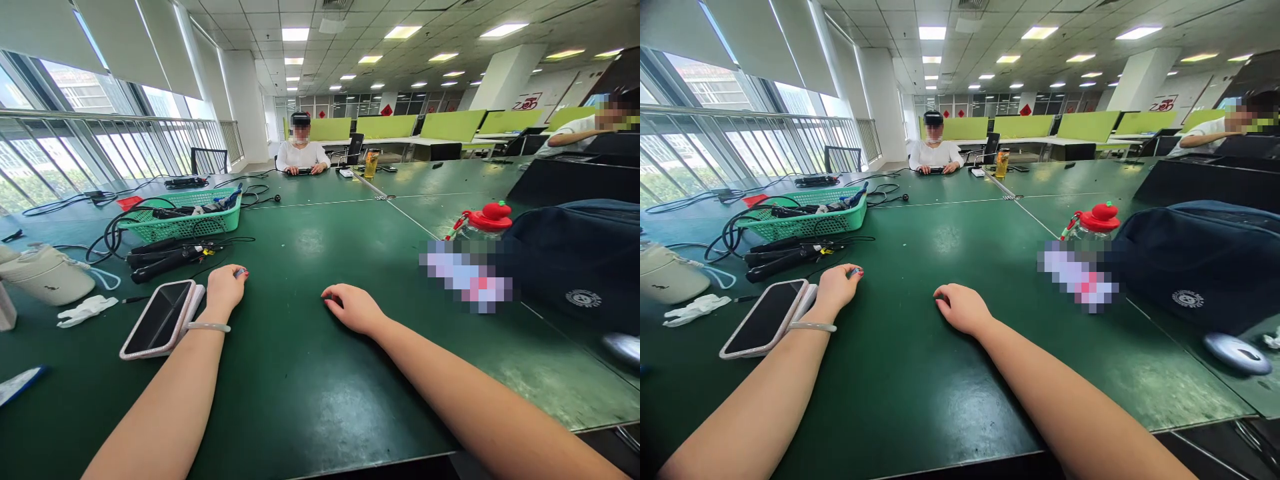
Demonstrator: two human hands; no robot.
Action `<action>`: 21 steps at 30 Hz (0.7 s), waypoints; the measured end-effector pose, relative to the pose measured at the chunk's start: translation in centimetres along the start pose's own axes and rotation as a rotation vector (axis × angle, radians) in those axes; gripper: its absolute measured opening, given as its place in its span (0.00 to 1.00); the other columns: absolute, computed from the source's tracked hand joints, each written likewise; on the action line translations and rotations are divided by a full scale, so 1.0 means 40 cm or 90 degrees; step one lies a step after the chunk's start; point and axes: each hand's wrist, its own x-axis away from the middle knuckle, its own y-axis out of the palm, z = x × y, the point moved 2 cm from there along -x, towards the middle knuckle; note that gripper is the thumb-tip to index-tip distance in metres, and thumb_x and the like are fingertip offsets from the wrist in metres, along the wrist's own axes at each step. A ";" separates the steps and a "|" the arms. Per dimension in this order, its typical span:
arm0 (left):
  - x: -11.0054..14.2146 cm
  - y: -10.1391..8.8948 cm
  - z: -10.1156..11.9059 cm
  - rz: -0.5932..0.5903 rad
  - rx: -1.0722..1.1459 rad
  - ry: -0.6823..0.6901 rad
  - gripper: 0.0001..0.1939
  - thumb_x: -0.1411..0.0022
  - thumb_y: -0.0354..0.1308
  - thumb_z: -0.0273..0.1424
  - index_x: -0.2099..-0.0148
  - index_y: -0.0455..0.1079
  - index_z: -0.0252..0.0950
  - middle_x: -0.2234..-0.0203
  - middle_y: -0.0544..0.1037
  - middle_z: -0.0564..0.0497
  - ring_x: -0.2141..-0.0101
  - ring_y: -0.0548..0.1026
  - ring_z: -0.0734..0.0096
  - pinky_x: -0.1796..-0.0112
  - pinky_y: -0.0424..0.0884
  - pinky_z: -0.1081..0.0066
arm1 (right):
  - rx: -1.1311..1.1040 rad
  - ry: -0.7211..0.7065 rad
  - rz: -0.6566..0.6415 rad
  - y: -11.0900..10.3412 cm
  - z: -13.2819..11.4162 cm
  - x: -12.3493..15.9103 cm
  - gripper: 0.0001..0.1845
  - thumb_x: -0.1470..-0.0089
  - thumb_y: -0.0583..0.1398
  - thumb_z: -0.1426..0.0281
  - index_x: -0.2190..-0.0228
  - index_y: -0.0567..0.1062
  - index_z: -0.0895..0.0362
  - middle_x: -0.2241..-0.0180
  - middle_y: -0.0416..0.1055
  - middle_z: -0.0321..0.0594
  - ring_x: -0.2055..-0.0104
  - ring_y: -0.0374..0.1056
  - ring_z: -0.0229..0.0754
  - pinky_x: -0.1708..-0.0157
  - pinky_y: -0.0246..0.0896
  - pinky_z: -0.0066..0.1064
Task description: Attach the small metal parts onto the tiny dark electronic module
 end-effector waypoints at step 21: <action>0.175 0.046 0.242 -0.402 0.487 0.286 0.17 0.42 0.50 0.46 0.64 0.66 0.36 0.43 0.59 0.42 0.42 0.54 0.60 0.43 0.49 0.59 | 0.013 0.002 0.038 0.019 0.025 -0.006 0.17 0.49 0.60 0.66 0.55 0.71 0.54 0.58 0.64 0.39 0.61 0.64 0.37 0.57 0.58 0.28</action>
